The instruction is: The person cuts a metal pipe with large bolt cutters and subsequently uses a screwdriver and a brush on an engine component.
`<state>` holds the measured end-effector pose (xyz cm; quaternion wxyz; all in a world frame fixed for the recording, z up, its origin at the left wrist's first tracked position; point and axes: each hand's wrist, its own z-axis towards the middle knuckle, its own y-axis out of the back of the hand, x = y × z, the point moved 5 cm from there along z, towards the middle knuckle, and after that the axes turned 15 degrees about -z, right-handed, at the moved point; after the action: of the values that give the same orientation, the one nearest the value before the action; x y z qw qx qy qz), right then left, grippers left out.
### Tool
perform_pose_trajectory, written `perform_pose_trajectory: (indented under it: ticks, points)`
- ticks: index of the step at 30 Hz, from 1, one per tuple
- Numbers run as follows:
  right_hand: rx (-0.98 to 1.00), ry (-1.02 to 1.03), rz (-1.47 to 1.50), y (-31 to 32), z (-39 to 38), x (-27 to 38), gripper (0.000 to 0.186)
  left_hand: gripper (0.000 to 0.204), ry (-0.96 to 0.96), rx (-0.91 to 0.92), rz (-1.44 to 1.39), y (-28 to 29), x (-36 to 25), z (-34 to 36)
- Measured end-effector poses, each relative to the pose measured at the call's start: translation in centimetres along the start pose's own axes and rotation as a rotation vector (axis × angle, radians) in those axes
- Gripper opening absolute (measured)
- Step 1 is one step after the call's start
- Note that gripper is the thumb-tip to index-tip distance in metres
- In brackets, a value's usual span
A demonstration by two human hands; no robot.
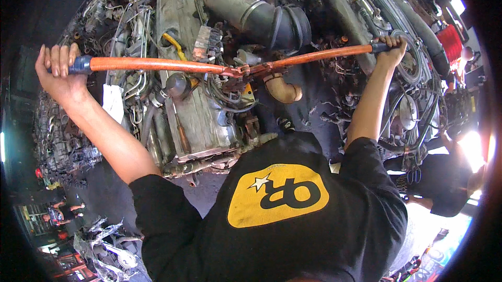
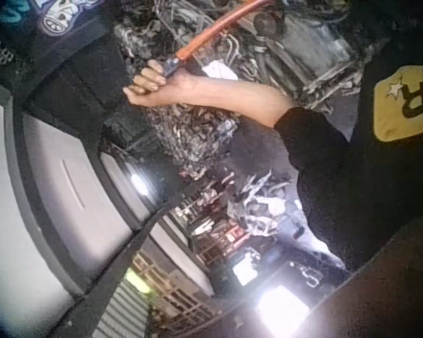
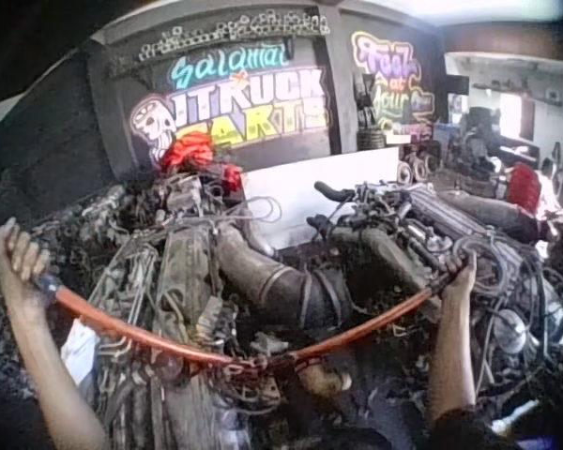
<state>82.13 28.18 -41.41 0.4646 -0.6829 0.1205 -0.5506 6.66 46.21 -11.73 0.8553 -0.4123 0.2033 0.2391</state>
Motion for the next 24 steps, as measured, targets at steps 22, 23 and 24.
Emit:
perform_pose_trajectory:
  ticks: [22,23,24]
  points:
    - [0.555,0.35,-0.122,-21.6,-9.2,7.6,0.026,0.031,-0.176,0.354,0.31,-17.8,9.9,-1.9]
    - [0.493,0.335,-0.164,-21.9,-9.5,8.6,0.027,0.03,-0.222,0.372,0.346,-19.9,10.9,-1.4]
    - [0.582,0.378,-0.126,-21.9,-12.0,9.1,0.028,0.03,-0.254,0.389,0.371,-21.2,12.2,-1.5]
